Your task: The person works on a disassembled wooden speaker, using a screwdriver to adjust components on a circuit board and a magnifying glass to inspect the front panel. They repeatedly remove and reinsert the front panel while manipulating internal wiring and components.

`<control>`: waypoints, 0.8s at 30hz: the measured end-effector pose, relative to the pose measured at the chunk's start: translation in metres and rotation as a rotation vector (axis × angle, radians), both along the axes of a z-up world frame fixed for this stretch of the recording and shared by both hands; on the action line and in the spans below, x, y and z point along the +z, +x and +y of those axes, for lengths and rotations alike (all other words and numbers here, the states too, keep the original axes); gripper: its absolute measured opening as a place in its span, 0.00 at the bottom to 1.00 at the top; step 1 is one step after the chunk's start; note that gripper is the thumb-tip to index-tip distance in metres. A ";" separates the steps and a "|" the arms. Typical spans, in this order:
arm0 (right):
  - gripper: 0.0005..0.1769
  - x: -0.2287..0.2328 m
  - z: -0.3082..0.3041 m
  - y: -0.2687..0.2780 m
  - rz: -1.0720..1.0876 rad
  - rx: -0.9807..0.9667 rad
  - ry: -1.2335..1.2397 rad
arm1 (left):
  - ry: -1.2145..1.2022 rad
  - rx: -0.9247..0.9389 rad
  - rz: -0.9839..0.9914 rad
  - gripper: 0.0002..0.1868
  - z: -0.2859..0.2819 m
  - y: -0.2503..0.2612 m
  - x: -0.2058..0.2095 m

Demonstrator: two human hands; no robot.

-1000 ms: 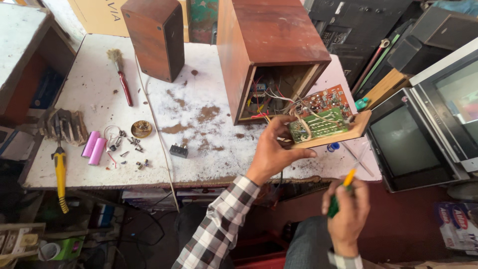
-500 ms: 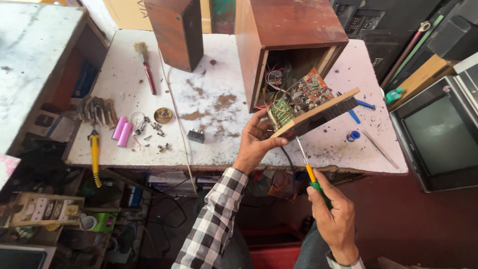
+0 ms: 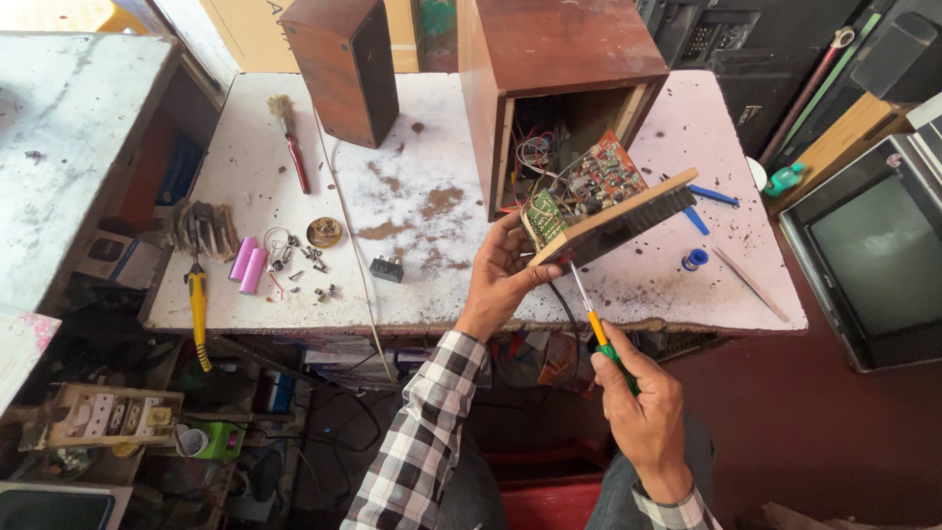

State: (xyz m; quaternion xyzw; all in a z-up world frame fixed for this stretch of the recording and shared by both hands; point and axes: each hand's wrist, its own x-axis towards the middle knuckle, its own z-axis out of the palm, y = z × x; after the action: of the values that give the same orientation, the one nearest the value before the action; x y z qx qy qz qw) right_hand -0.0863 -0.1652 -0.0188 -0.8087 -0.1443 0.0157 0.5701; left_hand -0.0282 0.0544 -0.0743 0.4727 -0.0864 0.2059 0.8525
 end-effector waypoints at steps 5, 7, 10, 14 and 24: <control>0.23 0.002 -0.002 0.002 -0.010 0.042 0.015 | 0.015 -0.003 -0.004 0.42 -0.002 -0.002 0.004; 0.23 0.004 -0.002 0.002 -0.008 0.049 0.016 | 0.005 -0.010 0.007 0.42 -0.002 -0.003 0.005; 0.23 0.005 -0.001 0.002 0.000 0.049 0.026 | 0.008 -0.007 0.003 0.41 -0.003 -0.004 0.006; 0.24 0.003 -0.001 0.000 0.042 0.055 0.060 | 0.028 0.001 0.000 0.41 -0.004 -0.004 0.008; 0.24 -0.003 -0.003 -0.001 0.080 0.032 0.067 | 0.032 0.017 0.006 0.40 -0.007 -0.005 0.011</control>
State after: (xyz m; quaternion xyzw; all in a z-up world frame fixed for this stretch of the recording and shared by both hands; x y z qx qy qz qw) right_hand -0.0875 -0.1686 -0.0220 -0.7853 -0.1345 0.0523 0.6020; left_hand -0.0331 0.0473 -0.0635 0.4877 -0.0833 0.2104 0.8432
